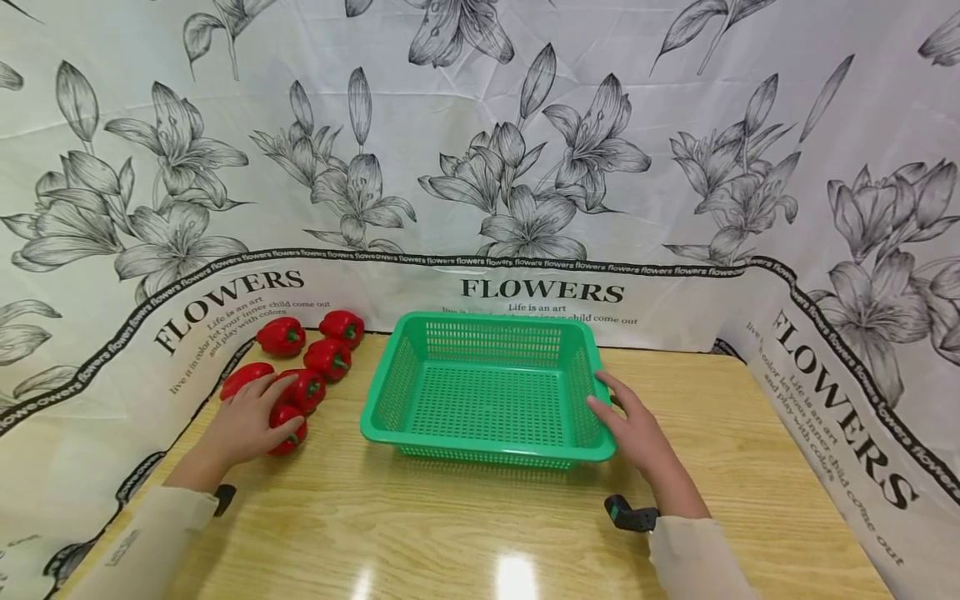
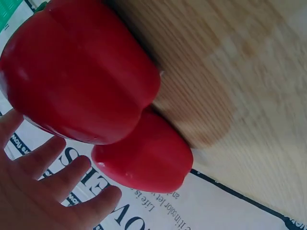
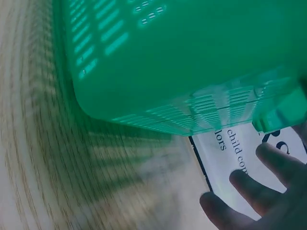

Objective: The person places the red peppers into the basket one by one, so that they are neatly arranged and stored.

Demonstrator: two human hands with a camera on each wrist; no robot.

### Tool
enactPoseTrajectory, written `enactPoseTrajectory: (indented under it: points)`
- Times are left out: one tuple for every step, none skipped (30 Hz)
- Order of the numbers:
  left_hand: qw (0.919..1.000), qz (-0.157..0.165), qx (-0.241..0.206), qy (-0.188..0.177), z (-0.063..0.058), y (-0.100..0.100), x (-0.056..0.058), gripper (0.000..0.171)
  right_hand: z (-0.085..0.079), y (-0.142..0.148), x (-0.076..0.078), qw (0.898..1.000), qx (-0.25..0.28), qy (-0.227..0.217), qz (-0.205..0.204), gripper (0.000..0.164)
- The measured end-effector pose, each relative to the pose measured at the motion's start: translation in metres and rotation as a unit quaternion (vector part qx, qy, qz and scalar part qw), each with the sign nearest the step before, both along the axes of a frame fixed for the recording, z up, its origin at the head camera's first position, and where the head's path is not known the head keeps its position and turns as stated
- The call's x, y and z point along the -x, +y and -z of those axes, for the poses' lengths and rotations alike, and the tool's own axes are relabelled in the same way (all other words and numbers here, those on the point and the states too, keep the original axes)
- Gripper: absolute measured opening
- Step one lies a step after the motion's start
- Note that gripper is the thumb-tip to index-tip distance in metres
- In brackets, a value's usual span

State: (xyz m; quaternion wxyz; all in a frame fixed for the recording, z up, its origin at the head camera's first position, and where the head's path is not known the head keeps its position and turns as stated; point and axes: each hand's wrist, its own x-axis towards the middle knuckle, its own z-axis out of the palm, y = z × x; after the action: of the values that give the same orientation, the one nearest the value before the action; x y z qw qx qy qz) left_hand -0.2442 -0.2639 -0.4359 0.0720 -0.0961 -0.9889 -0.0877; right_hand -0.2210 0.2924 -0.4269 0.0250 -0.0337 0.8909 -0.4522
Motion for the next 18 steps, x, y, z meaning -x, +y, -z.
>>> enactPoseTrajectory:
  points:
    - [1.0000, 0.000, 0.000, -0.003, 0.000, 0.000, -0.001, 0.067, 0.002, 0.000, 0.001, 1.000, 0.020, -0.009, -0.003, 0.063]
    - [1.0000, -0.001, -0.002, -0.004, 0.000, 0.000, -0.001, 0.067, 0.004, 0.001, 0.002, 0.999, 0.036, -0.012, -0.007, 0.063]
    - [1.0000, -0.001, -0.001, -0.007, 0.000, 0.000, -0.002, 0.067, 0.005, 0.001, 0.003, 0.999, 0.050, -0.014, -0.010, 0.063]
    - [1.0000, -0.001, -0.002, -0.009, 0.000, 0.000, -0.002, 0.067, 0.007, 0.002, 0.004, 0.998, 0.062, -0.015, -0.013, 0.063]
    - [1.0000, -0.002, -0.002, -0.009, 0.001, -0.001, -0.002, 0.067, 0.009, 0.002, 0.005, 0.997, 0.069, -0.014, -0.014, 0.063]
    - [0.9999, -0.001, -0.002, -0.010, 0.001, -0.001, -0.003, 0.068, 0.010, 0.002, 0.006, 0.997, 0.076, -0.013, -0.016, 0.062]
    - [0.9999, -0.002, -0.002, -0.011, 0.001, -0.001, -0.003, 0.068, 0.011, 0.002, 0.007, 0.996, 0.084, -0.012, -0.017, 0.062]
    - [0.9999, -0.001, -0.001, -0.012, 0.001, -0.001, -0.003, 0.068, 0.013, 0.002, 0.008, 0.996, 0.091, -0.012, -0.019, 0.062]
    - [0.9999, -0.001, -0.001, -0.013, 0.001, -0.001, -0.004, 0.068, 0.013, 0.002, 0.008, 0.995, 0.100, -0.013, -0.021, 0.062]
    - [0.9999, -0.001, -0.001, -0.014, 0.001, -0.001, -0.004, 0.068, 0.014, 0.002, 0.009, 0.993, 0.111, -0.015, -0.024, 0.061]
    - [0.9999, -0.001, -0.001, -0.016, 0.001, -0.001, -0.004, 0.068, 0.015, 0.001, 0.009, 0.992, 0.123, -0.017, -0.027, 0.061]
    - [0.9998, 0.000, -0.001, -0.017, 0.001, -0.002, -0.005, 0.068, 0.015, 0.001, 0.009, 0.990, 0.138, -0.020, -0.031, 0.061]
    - [0.9998, 0.000, -0.002, -0.019, 0.001, -0.002, -0.006, 0.068, 0.016, 0.001, 0.009, 0.987, 0.154, -0.023, -0.034, 0.061]
    - [0.9998, 0.002, -0.003, -0.020, 0.001, -0.002, -0.006, 0.068, 0.017, 0.000, 0.009, 0.984, 0.171, -0.025, -0.038, 0.061]
    - [0.9998, 0.003, -0.003, -0.022, 0.000, -0.003, -0.007, 0.068, 0.017, -0.001, 0.010, 0.981, 0.189, -0.028, -0.042, 0.061]
    - [0.9997, 0.004, -0.003, -0.023, 0.000, -0.003, -0.008, 0.068, 0.017, -0.002, 0.010, 0.977, 0.208, -0.029, -0.047, 0.061]
    - [0.9997, 0.006, -0.002, -0.025, 0.001, -0.004, -0.009, 0.069, 0.018, -0.003, 0.011, 0.973, 0.223, -0.029, -0.050, 0.061]
    - [0.9997, 0.006, -0.001, -0.026, 0.001, -0.005, -0.009, 0.069, 0.018, -0.003, 0.012, 0.970, 0.237, -0.029, -0.053, 0.061]
